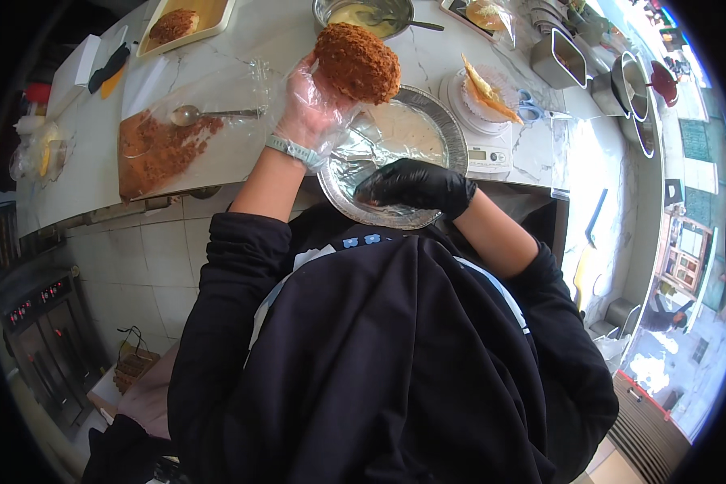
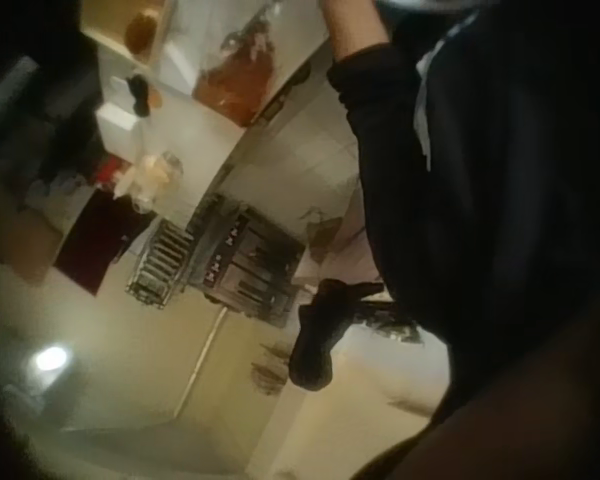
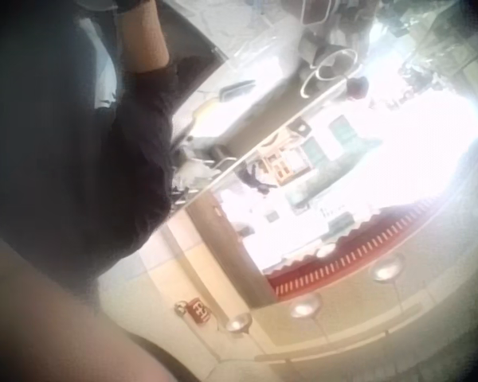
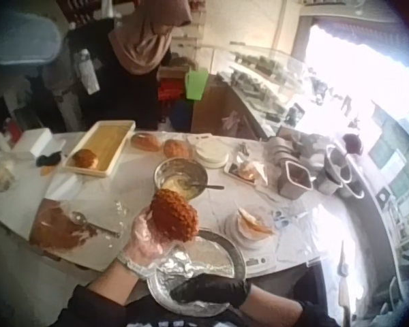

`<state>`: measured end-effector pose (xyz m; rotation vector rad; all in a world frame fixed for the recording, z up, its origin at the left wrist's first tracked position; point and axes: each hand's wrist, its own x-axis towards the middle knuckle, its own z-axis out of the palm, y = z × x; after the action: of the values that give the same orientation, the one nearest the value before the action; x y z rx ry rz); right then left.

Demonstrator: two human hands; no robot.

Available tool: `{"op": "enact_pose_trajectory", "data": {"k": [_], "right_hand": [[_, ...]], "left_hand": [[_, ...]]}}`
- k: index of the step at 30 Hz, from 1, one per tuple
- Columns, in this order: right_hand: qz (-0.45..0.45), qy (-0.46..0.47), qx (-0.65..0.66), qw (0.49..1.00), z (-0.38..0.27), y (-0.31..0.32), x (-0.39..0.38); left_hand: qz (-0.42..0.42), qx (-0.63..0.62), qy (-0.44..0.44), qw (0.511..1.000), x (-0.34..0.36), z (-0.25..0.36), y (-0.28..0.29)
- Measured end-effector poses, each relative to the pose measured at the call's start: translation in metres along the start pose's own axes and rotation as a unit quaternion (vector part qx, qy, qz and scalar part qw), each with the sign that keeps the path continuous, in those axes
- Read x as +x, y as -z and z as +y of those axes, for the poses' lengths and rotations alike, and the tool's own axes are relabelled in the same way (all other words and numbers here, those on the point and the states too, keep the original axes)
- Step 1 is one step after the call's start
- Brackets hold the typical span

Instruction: The person applies a brown coating to bread by hand, places the coated bread on a tray, and later uses a spoon to transfer a topping onto a fresh bread roll.

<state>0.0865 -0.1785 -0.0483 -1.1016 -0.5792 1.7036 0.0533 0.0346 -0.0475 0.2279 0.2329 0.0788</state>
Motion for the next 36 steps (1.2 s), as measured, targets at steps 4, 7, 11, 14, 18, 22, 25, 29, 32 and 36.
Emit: {"op": "enact_pose_trajectory", "data": {"k": [4, 7, 11, 14, 18, 22, 25, 29, 32, 36], "right_hand": [[0.064, 0.203, -0.030, 0.977, -0.045, 0.008, -0.025], [0.230, 0.261, -0.161, 0.924, -0.081, 0.004, -0.035], [0.352, 0.277, -0.317, 0.836, -0.100, 0.000, -0.025], [0.399, 0.279, -0.426, 0.763, -0.100, -0.008, -0.019], [0.439, 0.303, -0.499, 0.683, -0.097, -0.010, -0.013], [0.448, 0.316, -0.463, 0.696, -0.095, -0.012, -0.012], [0.423, 0.366, -0.496, 0.664, -0.089, -0.008, -0.014], [0.418, 0.359, -0.574, 0.606, -0.079, -0.016, -0.015], [0.419, 0.314, -0.680, 0.513, -0.070, -0.013, -0.016], [0.429, 0.294, -0.689, 0.505, -0.064, -0.008, -0.018]], "left_hand": [[-0.123, -0.111, 0.044, 0.985, -0.011, 0.002, 0.012], [0.015, -0.041, -0.017, 0.999, -0.021, -0.012, -0.017], [0.030, -0.054, -0.031, 0.998, -0.027, -0.025, -0.031], [0.033, -0.087, -0.037, 0.995, -0.028, -0.029, -0.035], [-0.010, -0.102, -0.021, 0.995, -0.029, -0.030, -0.029], [-0.017, -0.093, -0.027, 0.995, -0.029, -0.029, -0.019], [-0.016, -0.096, -0.031, 0.995, -0.032, -0.028, -0.026], [-0.012, -0.121, -0.037, 0.992, -0.037, -0.027, -0.029], [0.030, -0.082, -0.040, 0.995, -0.039, -0.026, -0.032], [0.022, -0.110, -0.014, 0.994, -0.040, -0.022, -0.028]]}}
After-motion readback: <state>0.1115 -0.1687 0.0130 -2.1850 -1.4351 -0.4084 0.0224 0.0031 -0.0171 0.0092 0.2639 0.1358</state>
